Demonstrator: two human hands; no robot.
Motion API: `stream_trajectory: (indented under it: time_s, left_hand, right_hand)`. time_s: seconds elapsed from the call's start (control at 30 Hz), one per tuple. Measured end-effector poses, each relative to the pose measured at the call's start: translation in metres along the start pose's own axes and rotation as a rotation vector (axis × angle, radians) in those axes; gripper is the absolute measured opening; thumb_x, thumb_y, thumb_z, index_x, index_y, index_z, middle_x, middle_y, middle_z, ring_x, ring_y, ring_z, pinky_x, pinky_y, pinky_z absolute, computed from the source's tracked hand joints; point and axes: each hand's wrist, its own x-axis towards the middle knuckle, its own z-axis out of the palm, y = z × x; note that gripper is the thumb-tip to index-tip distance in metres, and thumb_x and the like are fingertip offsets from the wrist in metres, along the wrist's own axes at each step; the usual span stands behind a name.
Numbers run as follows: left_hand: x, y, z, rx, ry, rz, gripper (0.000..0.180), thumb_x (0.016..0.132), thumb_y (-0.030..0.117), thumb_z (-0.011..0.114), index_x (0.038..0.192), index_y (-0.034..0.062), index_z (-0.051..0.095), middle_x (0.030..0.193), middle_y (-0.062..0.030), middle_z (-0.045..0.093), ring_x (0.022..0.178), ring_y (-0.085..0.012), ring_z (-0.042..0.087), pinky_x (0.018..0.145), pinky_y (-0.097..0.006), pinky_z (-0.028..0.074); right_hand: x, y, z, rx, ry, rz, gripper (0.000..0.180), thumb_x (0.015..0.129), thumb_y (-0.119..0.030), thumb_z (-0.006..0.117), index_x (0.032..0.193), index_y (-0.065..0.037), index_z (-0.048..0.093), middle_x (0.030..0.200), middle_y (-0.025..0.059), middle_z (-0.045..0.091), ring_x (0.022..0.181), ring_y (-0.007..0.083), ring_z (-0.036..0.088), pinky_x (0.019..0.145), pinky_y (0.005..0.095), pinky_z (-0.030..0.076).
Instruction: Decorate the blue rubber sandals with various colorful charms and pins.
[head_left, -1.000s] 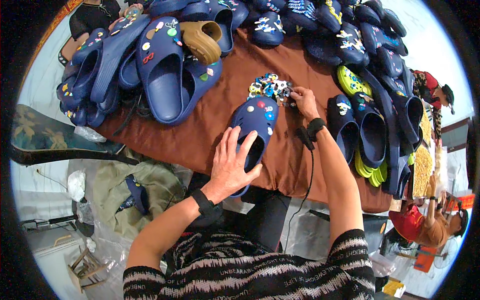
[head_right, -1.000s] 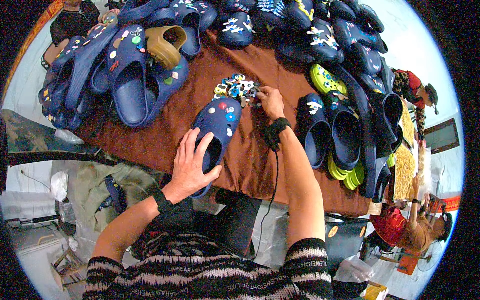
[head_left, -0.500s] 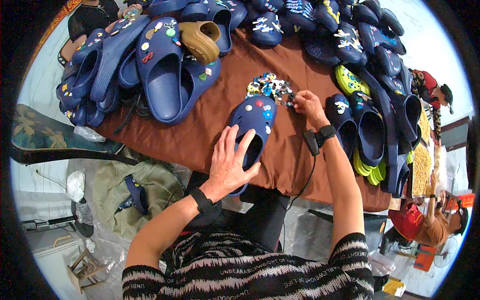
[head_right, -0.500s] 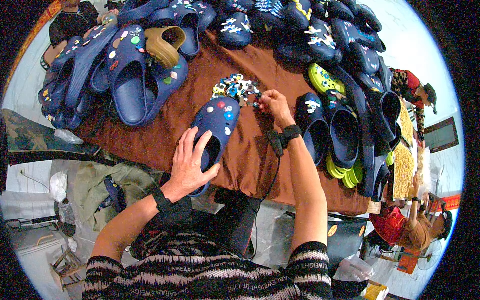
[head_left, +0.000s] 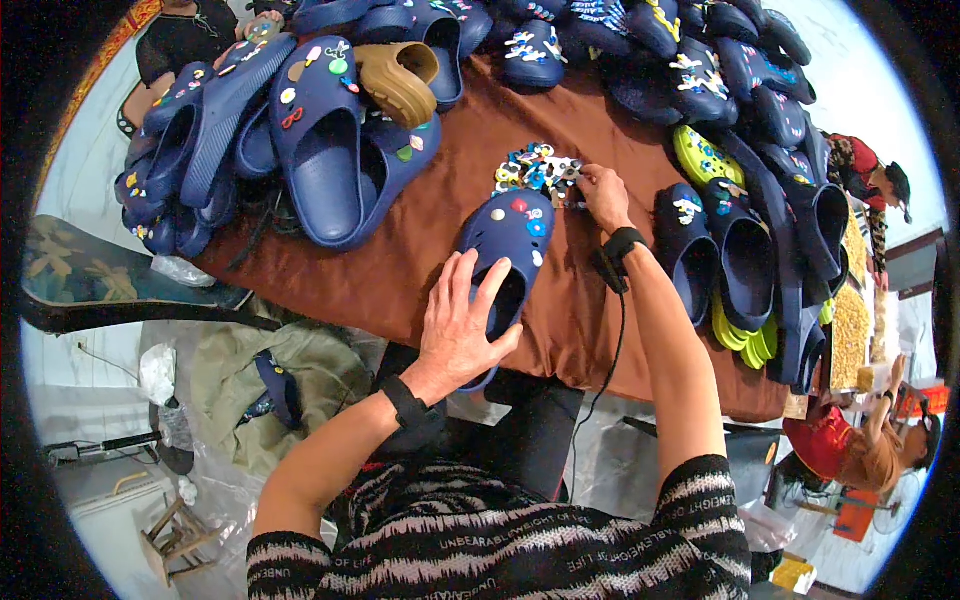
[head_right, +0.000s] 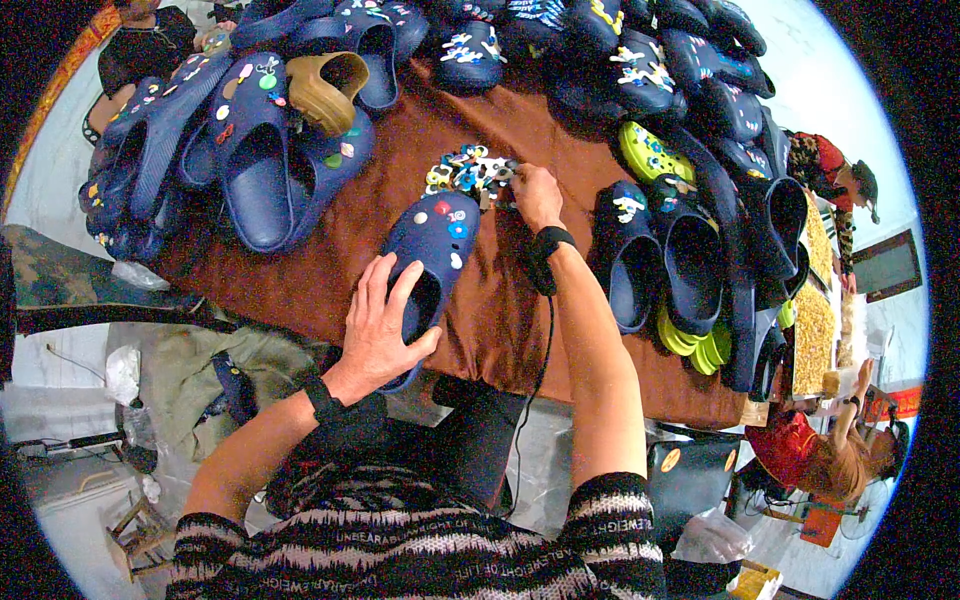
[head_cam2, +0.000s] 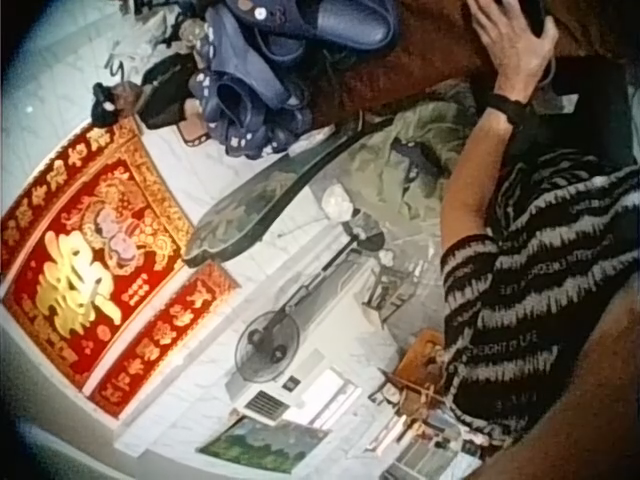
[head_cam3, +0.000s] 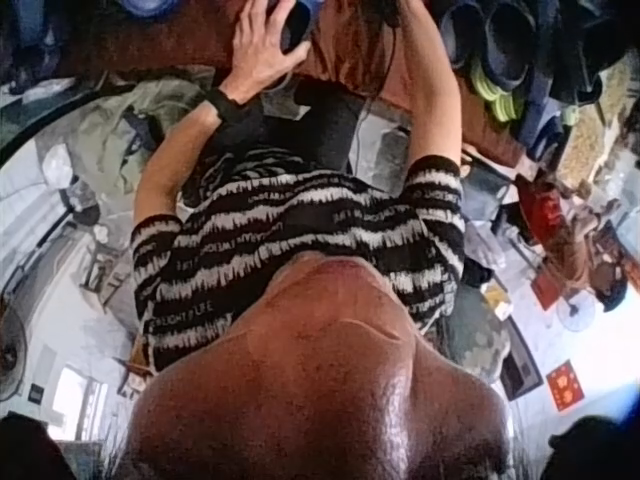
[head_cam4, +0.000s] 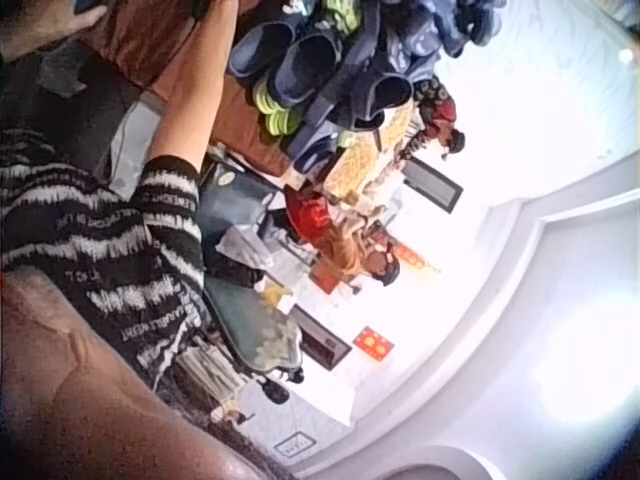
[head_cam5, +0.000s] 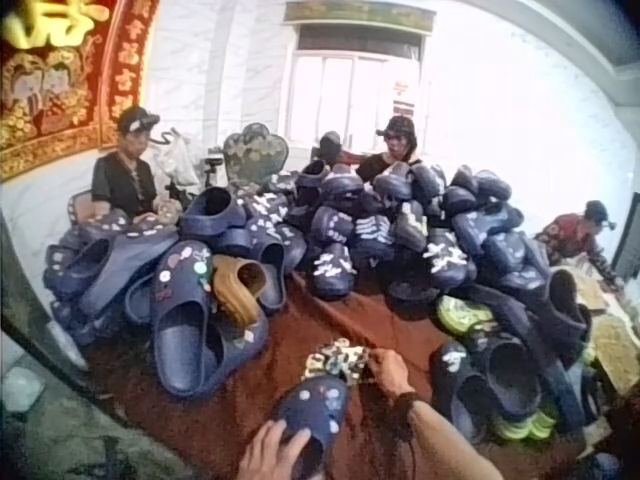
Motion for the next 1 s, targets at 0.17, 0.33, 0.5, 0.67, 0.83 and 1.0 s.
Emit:
stream_trajectory:
  time_s: [0.17,0.33,0.5,0.67,0.83,1.0]
  left_hand:
    - [-0.001,-0.001,-0.002,0.016,-0.002,-0.006,0.089,0.074,0.030,0.081,0.150,0.0135,0.038,0.149,-0.0233,0.035,0.140,-0.0460,0.034,0.115,-0.055,0.034]
    - [0.000,0.000,-0.001,0.007,0.002,-0.002,0.089,0.074,0.030,0.081,0.150,0.0134,0.039,0.150,-0.0234,0.034,0.140,-0.0458,0.034,0.116,-0.054,0.034]
    - [0.001,0.000,0.000,0.009,-0.002,0.001,0.090,0.074,0.031,0.081,0.151,0.0133,0.038,0.150,-0.0237,0.034,0.140,-0.0462,0.033,0.116,-0.055,0.033]
    - [-0.001,-0.002,-0.003,0.011,-0.017,-0.013,0.090,0.075,0.031,0.081,0.151,0.0134,0.037,0.150,-0.0240,0.034,0.140,-0.0466,0.033,0.116,-0.055,0.033]
    - [0.000,0.000,-0.001,-0.001,-0.016,-0.001,0.090,0.075,0.031,0.080,0.151,0.0135,0.037,0.150,-0.0239,0.033,0.140,-0.0467,0.033,0.116,-0.055,0.033]
    - [0.000,-0.001,-0.003,-0.017,-0.014,-0.018,0.087,0.077,0.031,0.079,0.152,0.0160,0.038,0.150,-0.0236,0.033,0.141,-0.0467,0.032,0.114,-0.057,0.035]
  right_hand:
    - [-0.003,-0.005,-0.002,-0.041,-0.042,0.006,0.025,0.086,-0.022,0.070,0.105,-0.005,0.073,0.103,0.0210,0.072,0.101,0.0391,0.068,0.087,0.0485,0.053]
    - [-0.008,0.006,-0.004,0.104,-0.054,0.059,0.024,0.087,-0.022,0.073,0.103,-0.005,0.072,0.098,0.0182,0.073,0.096,0.0353,0.070,0.084,0.0453,0.053]
    - [-0.013,0.017,-0.007,0.316,-0.129,0.118,0.024,0.089,-0.021,0.073,0.105,-0.002,0.072,0.095,0.0146,0.074,0.091,0.0281,0.071,0.084,0.0390,0.053]
    - [-0.014,0.000,-0.013,0.327,-0.292,-0.018,0.026,0.090,-0.018,0.071,0.107,0.001,0.071,0.095,0.0165,0.075,0.091,0.0255,0.071,0.085,0.0369,0.054]
    - [-0.002,0.001,-0.006,0.358,-0.196,0.117,0.027,0.090,-0.018,0.069,0.111,-0.002,0.071,0.100,0.0182,0.073,0.095,0.0292,0.070,0.087,0.0405,0.053]
    - [-0.002,-0.011,0.001,0.052,-0.148,-0.063,0.035,0.087,-0.023,0.072,0.118,-0.008,0.068,0.110,0.0198,0.066,0.109,0.0378,0.063,0.093,0.0478,0.050]
